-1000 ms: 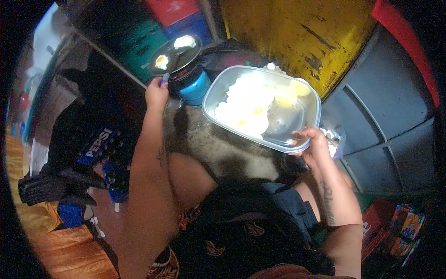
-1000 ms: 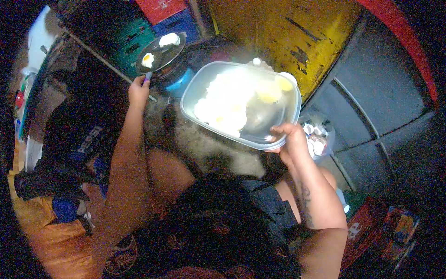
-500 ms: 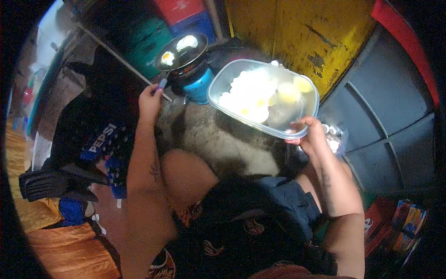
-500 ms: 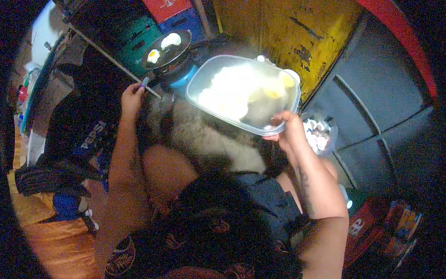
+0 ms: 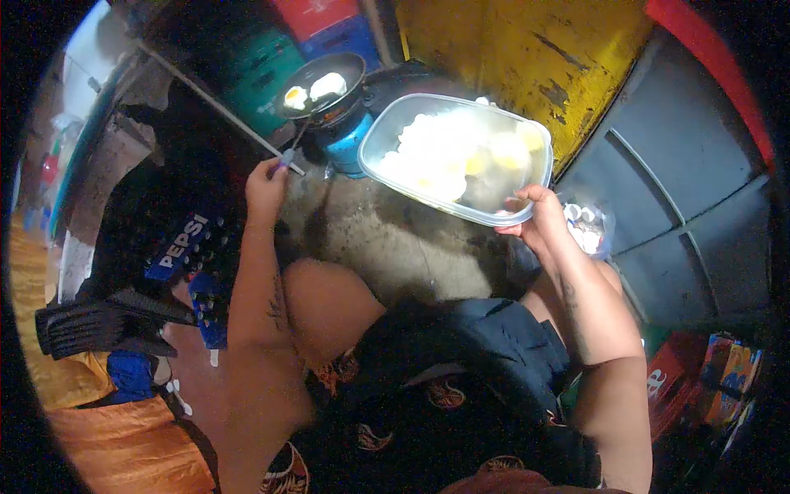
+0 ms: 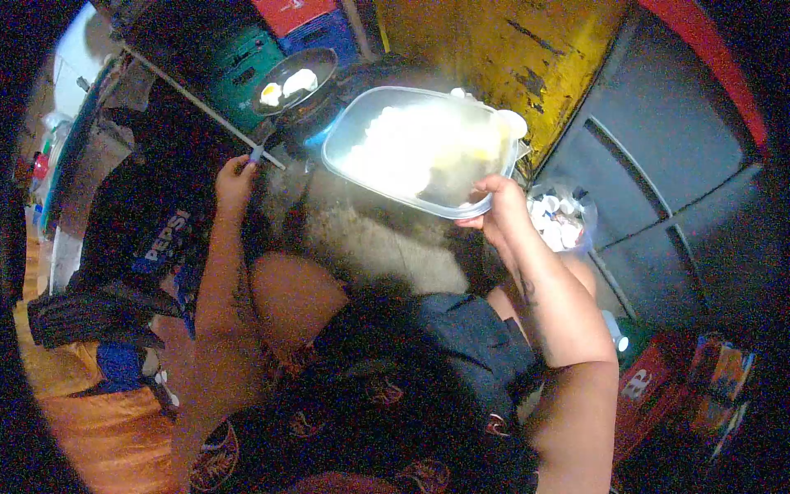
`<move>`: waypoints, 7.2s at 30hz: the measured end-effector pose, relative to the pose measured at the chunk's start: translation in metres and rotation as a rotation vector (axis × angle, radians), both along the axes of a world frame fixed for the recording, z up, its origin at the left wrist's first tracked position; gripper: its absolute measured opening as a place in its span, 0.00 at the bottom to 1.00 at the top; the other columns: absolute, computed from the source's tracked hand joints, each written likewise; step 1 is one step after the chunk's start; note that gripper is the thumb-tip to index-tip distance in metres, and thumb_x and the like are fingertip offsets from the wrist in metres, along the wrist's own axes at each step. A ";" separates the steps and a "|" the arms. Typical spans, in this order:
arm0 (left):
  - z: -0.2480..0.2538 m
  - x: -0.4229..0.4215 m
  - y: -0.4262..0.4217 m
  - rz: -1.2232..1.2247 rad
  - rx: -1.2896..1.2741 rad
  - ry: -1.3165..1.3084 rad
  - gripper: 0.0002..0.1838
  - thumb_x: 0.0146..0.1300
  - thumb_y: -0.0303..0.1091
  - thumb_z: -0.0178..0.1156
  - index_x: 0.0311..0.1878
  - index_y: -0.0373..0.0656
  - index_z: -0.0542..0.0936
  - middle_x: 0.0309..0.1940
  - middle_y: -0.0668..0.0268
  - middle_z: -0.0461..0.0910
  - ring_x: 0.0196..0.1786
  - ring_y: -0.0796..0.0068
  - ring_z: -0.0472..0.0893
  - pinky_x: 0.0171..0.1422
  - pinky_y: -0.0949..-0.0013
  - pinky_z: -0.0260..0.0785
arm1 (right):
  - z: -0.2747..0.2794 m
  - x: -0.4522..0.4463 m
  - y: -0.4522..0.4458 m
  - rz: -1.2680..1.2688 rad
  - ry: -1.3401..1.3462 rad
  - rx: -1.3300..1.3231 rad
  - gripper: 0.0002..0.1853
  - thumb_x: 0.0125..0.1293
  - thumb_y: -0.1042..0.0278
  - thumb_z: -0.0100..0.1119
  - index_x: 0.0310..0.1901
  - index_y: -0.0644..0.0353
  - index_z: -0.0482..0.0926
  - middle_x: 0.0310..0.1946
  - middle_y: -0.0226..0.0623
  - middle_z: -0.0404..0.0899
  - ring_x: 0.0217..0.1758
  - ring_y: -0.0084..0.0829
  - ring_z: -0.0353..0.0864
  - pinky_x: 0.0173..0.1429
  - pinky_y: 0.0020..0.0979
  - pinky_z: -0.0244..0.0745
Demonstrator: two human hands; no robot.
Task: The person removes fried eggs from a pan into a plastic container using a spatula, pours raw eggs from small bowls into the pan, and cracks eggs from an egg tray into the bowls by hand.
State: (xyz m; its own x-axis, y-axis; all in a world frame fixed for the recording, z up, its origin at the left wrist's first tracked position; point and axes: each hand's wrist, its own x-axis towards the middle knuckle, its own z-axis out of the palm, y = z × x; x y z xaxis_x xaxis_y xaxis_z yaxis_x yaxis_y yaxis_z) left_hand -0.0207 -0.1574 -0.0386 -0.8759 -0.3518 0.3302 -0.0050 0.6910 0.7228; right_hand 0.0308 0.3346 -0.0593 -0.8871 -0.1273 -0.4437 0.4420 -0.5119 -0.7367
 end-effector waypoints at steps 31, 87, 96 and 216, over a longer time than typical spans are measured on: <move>0.078 0.110 0.036 -0.565 -0.418 -0.166 0.20 0.50 0.21 0.67 0.49 0.45 0.83 0.44 0.62 0.84 0.47 0.65 0.82 0.54 0.65 0.73 | -0.006 0.008 0.010 0.020 0.081 0.111 0.22 0.49 0.67 0.58 0.46 0.69 0.71 0.32 0.44 0.75 0.27 0.41 0.78 0.21 0.41 0.78; 0.119 0.075 0.059 -0.503 -0.514 -0.131 0.17 0.48 0.22 0.67 0.45 0.43 0.84 0.40 0.60 0.85 0.43 0.61 0.83 0.50 0.66 0.73 | 0.006 0.026 -0.001 -0.036 0.038 0.098 0.17 0.51 0.69 0.56 0.40 0.72 0.71 0.30 0.48 0.75 0.23 0.44 0.79 0.17 0.42 0.78; 0.131 0.100 0.048 -0.473 -0.382 -0.173 0.19 0.47 0.20 0.67 0.45 0.43 0.84 0.41 0.63 0.85 0.44 0.67 0.82 0.51 0.68 0.72 | 0.000 0.023 0.001 0.012 0.039 0.104 0.14 0.50 0.69 0.57 0.36 0.71 0.73 0.29 0.49 0.76 0.22 0.43 0.79 0.17 0.42 0.78; 0.027 0.118 0.024 -0.318 -0.303 -0.254 0.18 0.50 0.28 0.69 0.47 0.43 0.84 0.42 0.56 0.84 0.46 0.57 0.82 0.54 0.63 0.73 | -0.011 0.015 -0.025 0.130 -0.010 0.191 0.25 0.54 0.62 0.53 0.51 0.72 0.70 0.40 0.50 0.75 0.37 0.45 0.81 0.33 0.46 0.84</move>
